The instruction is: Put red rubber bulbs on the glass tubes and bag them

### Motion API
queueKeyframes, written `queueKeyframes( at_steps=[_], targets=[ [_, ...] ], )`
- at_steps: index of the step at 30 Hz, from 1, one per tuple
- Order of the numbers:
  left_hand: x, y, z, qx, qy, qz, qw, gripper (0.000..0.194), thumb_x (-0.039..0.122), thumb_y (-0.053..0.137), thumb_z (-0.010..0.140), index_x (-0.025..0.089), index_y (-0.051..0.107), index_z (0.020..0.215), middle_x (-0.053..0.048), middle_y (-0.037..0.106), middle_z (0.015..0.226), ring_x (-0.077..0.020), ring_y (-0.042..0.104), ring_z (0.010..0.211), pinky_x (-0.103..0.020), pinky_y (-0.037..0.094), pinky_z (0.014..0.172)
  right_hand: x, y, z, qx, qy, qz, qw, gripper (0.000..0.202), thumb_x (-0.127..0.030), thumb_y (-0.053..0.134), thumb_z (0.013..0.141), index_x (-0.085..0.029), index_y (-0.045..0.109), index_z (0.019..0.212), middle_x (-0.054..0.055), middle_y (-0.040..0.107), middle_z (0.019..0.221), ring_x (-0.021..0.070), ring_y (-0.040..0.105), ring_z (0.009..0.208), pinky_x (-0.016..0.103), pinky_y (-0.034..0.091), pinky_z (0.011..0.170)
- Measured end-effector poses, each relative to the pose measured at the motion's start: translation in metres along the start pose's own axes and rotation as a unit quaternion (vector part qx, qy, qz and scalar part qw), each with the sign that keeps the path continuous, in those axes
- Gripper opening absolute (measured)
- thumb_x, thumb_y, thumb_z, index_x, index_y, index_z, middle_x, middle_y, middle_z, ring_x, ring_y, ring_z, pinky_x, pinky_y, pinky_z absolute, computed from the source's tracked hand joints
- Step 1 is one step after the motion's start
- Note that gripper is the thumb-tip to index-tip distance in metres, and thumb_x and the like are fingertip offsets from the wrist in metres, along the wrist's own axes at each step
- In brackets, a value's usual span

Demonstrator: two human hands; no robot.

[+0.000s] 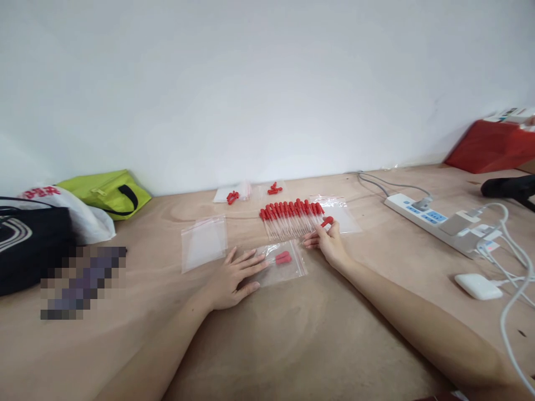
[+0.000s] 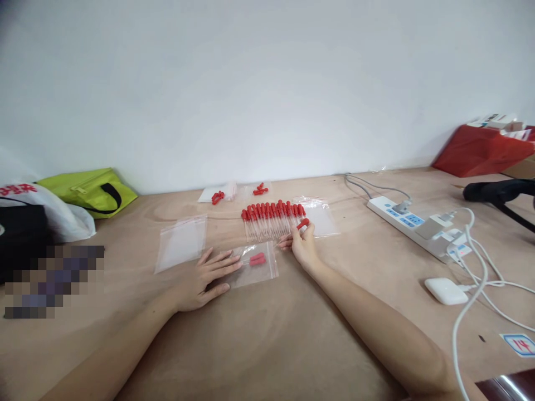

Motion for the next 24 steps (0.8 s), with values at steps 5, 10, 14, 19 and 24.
queueKeyframes(
  at_steps=[5,10,14,19,24],
  targets=[
    [0.000,0.000,0.000,0.007,0.006,0.000,1.000,0.047,0.043,0.035,0.089,0.039,0.022,0.134,0.004,0.031,0.139,-0.0240,0.021,0.130,-0.053,0.003,0.105,0.001,0.007,-0.004,-0.015,0.035,0.039,0.999,0.025,-0.033,0.053,0.072,-0.025,0.031,0.080,-0.006,0.057,0.055,0.0147,0.061,0.051,0.031,0.053,0.053],
    [0.000,0.001,-0.001,0.006,0.002,0.005,1.000,0.051,0.044,0.034,0.089,0.036,0.016,0.136,0.003,0.030,0.140,-0.0229,0.020,0.131,-0.052,0.002,0.106,0.004,0.005,-0.004,-0.021,0.020,0.042,0.999,0.028,-0.027,0.064,0.062,-0.022,0.038,0.072,-0.004,0.055,0.059,0.0160,0.062,0.060,0.034,0.055,0.062],
    [0.000,0.000,-0.001,0.007,0.003,0.001,1.000,0.051,0.045,0.034,0.089,0.035,0.018,0.136,0.003,0.030,0.139,-0.0230,0.020,0.131,-0.052,0.001,0.106,0.006,0.000,-0.003,0.038,-0.010,0.074,0.996,0.042,-0.026,0.068,0.056,-0.026,0.034,0.082,-0.007,0.051,0.062,0.0169,0.062,0.059,0.038,0.056,0.061],
    [-0.001,0.001,-0.001,0.003,0.003,-0.003,1.000,0.050,0.045,0.034,0.089,0.036,0.019,0.135,0.003,0.031,0.139,-0.0231,0.019,0.131,-0.052,0.001,0.106,0.008,0.005,-0.010,-0.004,-0.034,0.050,0.998,0.053,-0.036,0.072,0.053,-0.026,0.033,0.088,-0.009,0.053,0.063,0.0144,0.062,0.059,0.036,0.054,0.063],
    [-0.001,0.001,0.000,0.002,0.005,0.000,1.000,0.050,0.045,0.034,0.089,0.036,0.019,0.135,0.004,0.031,0.139,-0.0227,0.019,0.131,-0.052,0.000,0.106,0.008,0.007,-0.012,-0.041,-0.036,-0.067,0.996,0.041,-0.044,0.073,0.050,-0.019,0.049,0.073,-0.003,0.054,0.062,0.0100,0.051,0.051,0.027,0.046,0.052]
  ],
)
Point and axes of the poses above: each hand's wrist, its own z-axis towards the middle knuckle, its own y-axis out of the palm, x = y × z, the point moved 2 cm from there along z, towards the middle knuckle
